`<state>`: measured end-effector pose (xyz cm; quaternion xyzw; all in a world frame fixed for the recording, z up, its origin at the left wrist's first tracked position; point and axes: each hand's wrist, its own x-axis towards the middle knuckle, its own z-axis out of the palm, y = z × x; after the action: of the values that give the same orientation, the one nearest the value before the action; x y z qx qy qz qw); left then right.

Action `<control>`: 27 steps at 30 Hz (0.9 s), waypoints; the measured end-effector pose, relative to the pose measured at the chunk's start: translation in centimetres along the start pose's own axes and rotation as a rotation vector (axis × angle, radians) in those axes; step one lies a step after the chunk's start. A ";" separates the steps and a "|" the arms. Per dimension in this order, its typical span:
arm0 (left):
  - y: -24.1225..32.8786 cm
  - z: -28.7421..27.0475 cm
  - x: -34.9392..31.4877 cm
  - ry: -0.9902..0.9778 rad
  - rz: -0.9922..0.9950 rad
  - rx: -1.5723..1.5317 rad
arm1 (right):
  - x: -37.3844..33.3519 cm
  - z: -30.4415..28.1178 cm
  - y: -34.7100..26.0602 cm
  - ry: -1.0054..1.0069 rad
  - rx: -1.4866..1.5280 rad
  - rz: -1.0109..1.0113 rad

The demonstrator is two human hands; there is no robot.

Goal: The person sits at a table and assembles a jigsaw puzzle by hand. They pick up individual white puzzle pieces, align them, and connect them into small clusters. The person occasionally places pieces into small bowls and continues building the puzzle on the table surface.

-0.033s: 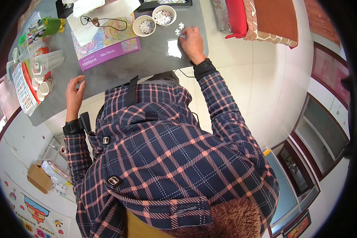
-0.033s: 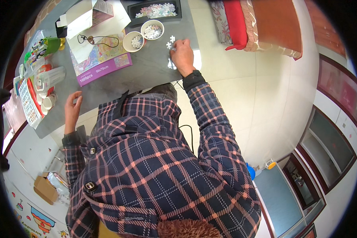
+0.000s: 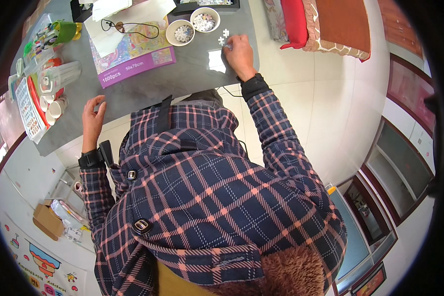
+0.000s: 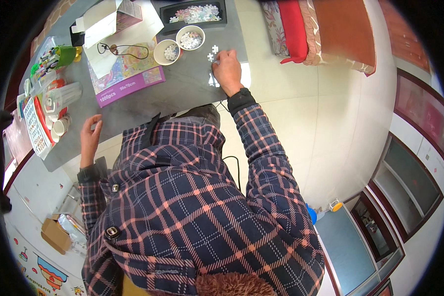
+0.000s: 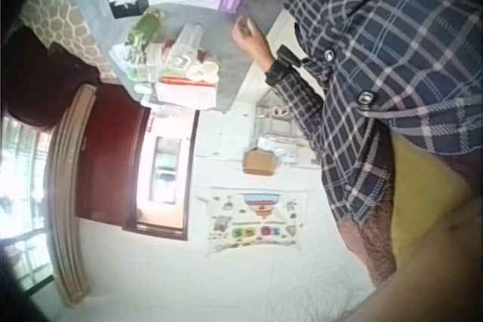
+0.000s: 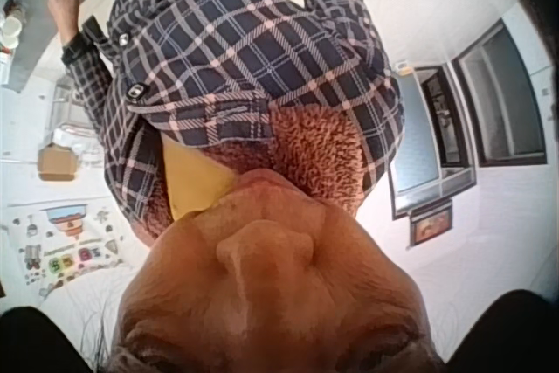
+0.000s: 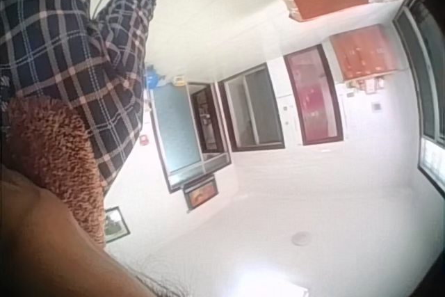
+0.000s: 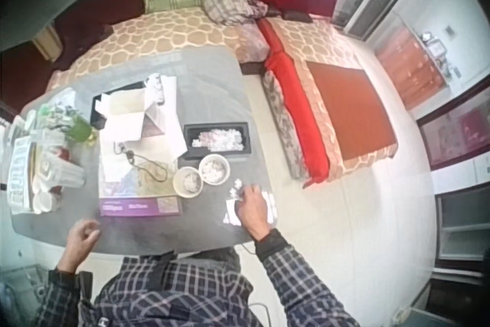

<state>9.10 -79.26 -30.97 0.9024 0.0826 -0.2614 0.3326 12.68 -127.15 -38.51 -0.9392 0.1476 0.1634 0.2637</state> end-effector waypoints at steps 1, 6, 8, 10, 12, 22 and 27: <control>-0.6 0.0 -0.4 0.010 0.005 -0.010 | 0.0 0.1 -0.1 0.009 -0.001 -0.003; -2.9 -0.2 -2.4 0.041 -0.111 -0.144 | 0.2 0.1 0.0 0.049 0.046 -0.063; -3.4 -0.3 -3.6 0.047 -0.153 -0.162 | 0.0 0.0 0.2 0.057 0.038 -0.052; -4.0 -0.4 -4.6 0.048 -0.214 -0.190 | 0.0 0.0 0.4 0.062 0.037 -0.027; -4.3 -0.2 -5.7 0.069 -0.252 -0.220 | 0.2 0.1 0.6 0.053 0.017 -0.034; -7.8 0.5 -11.0 0.091 -0.444 -0.330 | 0.6 -0.1 0.6 0.020 -0.027 -0.020; -10.1 -0.3 -13.9 0.134 -0.523 -0.362 | 0.6 -0.4 0.5 0.009 -0.053 -0.043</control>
<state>-5.92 -71.01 -29.10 0.7920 0.3785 -0.2590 0.4030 13.09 -127.92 -38.64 -0.9494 0.1243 0.1573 0.2416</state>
